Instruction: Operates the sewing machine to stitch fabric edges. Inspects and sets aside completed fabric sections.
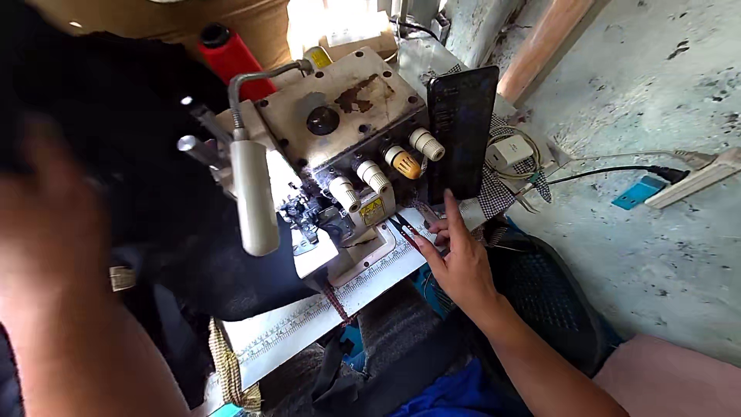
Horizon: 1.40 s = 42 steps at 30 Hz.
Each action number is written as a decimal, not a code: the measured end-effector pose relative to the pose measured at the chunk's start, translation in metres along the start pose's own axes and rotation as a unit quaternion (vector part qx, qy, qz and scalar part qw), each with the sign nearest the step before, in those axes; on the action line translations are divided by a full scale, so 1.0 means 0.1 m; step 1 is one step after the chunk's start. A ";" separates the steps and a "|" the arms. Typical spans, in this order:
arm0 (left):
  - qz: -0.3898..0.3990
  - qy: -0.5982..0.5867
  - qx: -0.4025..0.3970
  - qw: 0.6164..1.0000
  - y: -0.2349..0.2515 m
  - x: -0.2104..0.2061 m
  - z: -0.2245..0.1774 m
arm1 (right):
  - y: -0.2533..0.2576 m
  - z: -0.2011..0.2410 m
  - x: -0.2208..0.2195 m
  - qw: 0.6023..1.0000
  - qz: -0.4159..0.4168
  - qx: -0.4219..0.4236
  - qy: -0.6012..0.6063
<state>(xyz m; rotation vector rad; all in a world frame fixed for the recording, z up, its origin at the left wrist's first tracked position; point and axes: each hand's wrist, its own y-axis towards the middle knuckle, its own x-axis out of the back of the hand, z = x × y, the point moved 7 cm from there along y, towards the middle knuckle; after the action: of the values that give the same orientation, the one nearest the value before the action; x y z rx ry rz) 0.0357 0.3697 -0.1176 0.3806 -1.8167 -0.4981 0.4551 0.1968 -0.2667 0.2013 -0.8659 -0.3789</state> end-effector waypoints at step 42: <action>0.166 -0.412 -0.006 0.896 -2.69 0.75 -0.82 | -0.07 0.87 1.50 0.942 -0.141 0.217 0.214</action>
<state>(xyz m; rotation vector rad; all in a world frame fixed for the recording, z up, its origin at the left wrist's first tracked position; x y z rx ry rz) 0.0941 0.0905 -0.1738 -0.2045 -2.6289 -0.4576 0.4744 0.1283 -0.1083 0.7947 -0.4771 -0.3863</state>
